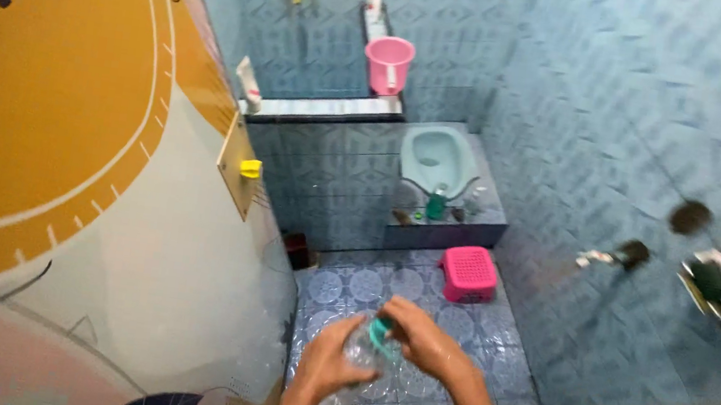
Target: Filling a water bottle using a pink scoop from a water reservoir in a bathroom.
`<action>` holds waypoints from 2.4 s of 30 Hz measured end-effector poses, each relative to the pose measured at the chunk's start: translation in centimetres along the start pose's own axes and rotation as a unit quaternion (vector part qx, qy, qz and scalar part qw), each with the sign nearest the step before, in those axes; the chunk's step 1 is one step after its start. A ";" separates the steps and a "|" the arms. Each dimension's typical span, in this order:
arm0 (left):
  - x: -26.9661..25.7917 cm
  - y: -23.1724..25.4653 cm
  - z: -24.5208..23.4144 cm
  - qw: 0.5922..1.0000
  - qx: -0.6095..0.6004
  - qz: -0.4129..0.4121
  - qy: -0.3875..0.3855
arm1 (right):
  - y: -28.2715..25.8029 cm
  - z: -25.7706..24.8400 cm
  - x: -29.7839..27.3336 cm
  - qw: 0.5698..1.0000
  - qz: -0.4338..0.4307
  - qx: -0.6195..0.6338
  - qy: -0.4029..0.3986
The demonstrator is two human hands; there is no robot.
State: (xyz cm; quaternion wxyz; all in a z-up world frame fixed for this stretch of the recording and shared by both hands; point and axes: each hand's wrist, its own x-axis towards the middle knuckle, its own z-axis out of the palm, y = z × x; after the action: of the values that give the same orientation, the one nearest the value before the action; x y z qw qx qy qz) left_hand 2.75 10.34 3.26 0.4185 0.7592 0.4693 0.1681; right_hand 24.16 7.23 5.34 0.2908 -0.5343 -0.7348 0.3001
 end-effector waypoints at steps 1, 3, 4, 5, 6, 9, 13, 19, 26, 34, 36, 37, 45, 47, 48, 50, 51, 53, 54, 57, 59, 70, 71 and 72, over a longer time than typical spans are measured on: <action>1.4 0.1 -0.7 1.000 -0.002 -0.010 0.005 | -0.2 -1.0 1.9 1.000 -0.003 0.004 -0.010; 4.5 0.7 -2.1 0.995 0.049 0.013 0.082 | -0.5 -3.3 5.6 1.000 -0.019 0.022 -0.003; 5.8 1.2 -2.7 0.995 0.046 0.006 0.084 | -0.8 -4.1 7.3 0.999 -0.020 0.023 -0.011; 7.0 1.8 -3.3 0.993 0.058 -0.008 0.106 | -1.2 -4.8 9.0 1.000 0.009 0.026 0.010; 8.6 2.3 -4.0 0.989 0.071 -0.019 0.129 | -1.4 -5.7 10.9 0.998 0.036 0.026 0.034; 14.0 1.0 -4.0 0.984 0.050 -0.024 0.169 | 0.4 -6.6 16.1 0.994 0.093 0.024 0.050; 21.6 -0.5 -5.5 0.982 0.050 -0.053 0.174 | 4.1 -8.2 23.4 0.996 0.079 0.038 0.035; 32.0 -1.8 -10.1 0.984 0.001 -0.086 0.157 | 10.5 -11.7 35.4 0.995 -0.067 -0.020 -0.065; 41.0 -4.0 -13.0 0.966 -0.014 -0.157 0.206 | 12.8 -14.2 47.2 0.988 -0.097 -0.014 -0.123; 48.3 -7.4 -14.0 0.922 0.015 -0.231 0.309 | 19.7 -11.5 59.3 0.962 -0.125 -0.051 -0.238; 49.5 -7.5 -13.8 0.905 -0.006 -0.243 0.348 | 20.2 -11.4 61.7 0.951 -0.176 -0.012 -0.255; 50.0 -6.9 -13.9 0.895 -0.010 -0.256 0.365 | 20.5 -11.4 62.7 0.943 -0.192 -0.012 -0.272; 53.7 -7.1 -11.5 0.777 -0.061 -0.417 0.468 | 26.4 -5.7 70.5 0.968 -0.106 0.154 -0.169; 53.6 -6.9 -10.2 0.760 -0.071 -0.418 0.492 | 29.4 -2.3 72.0 0.973 -0.103 0.152 -0.138; 53.7 -6.9 -9.9 0.749 -0.078 -0.409 0.515 | 30.6 -0.5 73.1 0.979 -0.100 0.148 -0.097; 53.5 -7.0 -8.6 0.735 -0.088 -0.414 0.530 | 32.3 1.4 73.8 0.980 -0.138 0.126 -0.067; 53.3 -7.1 -8.1 0.725 -0.098 -0.414 0.542 | 33.0 2.5 74.2 0.979 -0.173 0.101 -0.030; 53.1 -7.2 -7.2 0.711 -0.102 -0.432 0.546 | 33.0 3.5 74.5 0.979 -0.178 0.099 -0.020; 52.9 -7.3 -6.8 0.702 -0.109 -0.445 0.545 | 33.0 4.0 74.7 0.980 -0.179 0.091 -0.002; 52.1 -5.6 -7.1 0.694 -0.149 -0.459 0.534 | 32.1 4.7 75.0 0.985 -0.169 0.015 0.032; 51.9 -4.7 -8.1 0.691 -0.157 -0.482 0.515 | 31.2 4.9 75.4 0.982 -0.183 0.019 0.054; 55.7 -9.7 -6.7 0.728 -0.111 -0.418 0.532 | 31.4 -3.7 56.4 0.916 0.016 0.372 -0.150; 55.9 -8.2 -7.9 0.726 -0.136 -0.450 0.502 | 35.6 -3.4 54.9 0.884 0.050 0.429 -0.180; 56.1 -6.6 -9.1 0.719 -0.160 -0.483 0.473 | 39.7 -3.0 53.2 0.846 0.081 0.483 -0.211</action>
State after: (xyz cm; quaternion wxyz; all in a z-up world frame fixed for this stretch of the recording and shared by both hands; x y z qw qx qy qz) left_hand 21.28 63.91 -4.33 0.2817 0.1729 0.8751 0.3534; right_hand 36.81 68.57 -16.86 0.3245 -0.3077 -0.4947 0.7452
